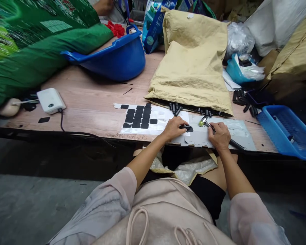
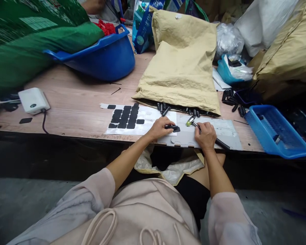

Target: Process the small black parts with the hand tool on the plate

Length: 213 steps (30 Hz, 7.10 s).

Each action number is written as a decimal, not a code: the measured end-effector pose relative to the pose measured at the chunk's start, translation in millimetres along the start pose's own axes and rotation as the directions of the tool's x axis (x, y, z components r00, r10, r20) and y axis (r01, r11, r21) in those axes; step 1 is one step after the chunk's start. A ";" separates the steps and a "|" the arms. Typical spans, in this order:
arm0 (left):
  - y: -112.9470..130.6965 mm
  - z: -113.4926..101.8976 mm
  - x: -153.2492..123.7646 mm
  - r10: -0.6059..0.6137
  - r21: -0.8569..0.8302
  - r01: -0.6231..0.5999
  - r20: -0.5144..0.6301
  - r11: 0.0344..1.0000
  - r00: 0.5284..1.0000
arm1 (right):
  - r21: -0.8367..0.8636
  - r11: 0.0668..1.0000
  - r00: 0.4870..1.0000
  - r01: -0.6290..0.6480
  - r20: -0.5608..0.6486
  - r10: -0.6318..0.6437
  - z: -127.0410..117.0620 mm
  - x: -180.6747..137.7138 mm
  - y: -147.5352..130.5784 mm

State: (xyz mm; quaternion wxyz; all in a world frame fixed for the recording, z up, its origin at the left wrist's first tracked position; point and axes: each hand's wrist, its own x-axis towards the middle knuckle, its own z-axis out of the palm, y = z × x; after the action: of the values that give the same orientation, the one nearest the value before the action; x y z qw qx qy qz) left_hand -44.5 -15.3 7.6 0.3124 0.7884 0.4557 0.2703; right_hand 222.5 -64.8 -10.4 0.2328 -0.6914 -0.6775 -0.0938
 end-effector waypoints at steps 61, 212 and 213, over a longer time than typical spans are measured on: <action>-7.3 7.8 0.7 0.004 0.043 -0.003 -0.027 0.999 1.000 | 0.043 0.999 0.997 -0.006 -0.074 0.009 -6.3 -5.9 -15.0; 32.1 38.2 1.3 -0.058 0.071 0.058 0.006 0.996 0.998 | 0.432 0.893 0.979 -0.123 -0.093 0.180 -38.8 -41.9 -46.0; 32.5 38.1 1.4 -0.056 0.073 0.055 0.010 0.996 0.998 | 0.439 0.890 0.981 -0.120 -0.084 0.173 -38.3 -42.8 -47.2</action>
State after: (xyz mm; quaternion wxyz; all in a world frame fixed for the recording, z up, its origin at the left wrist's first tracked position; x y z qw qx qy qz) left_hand 1.0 -36.1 6.7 0.2934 0.7880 0.4851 0.2402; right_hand 180.6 -121.5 13.2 0.4271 -0.6648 -0.6119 0.0349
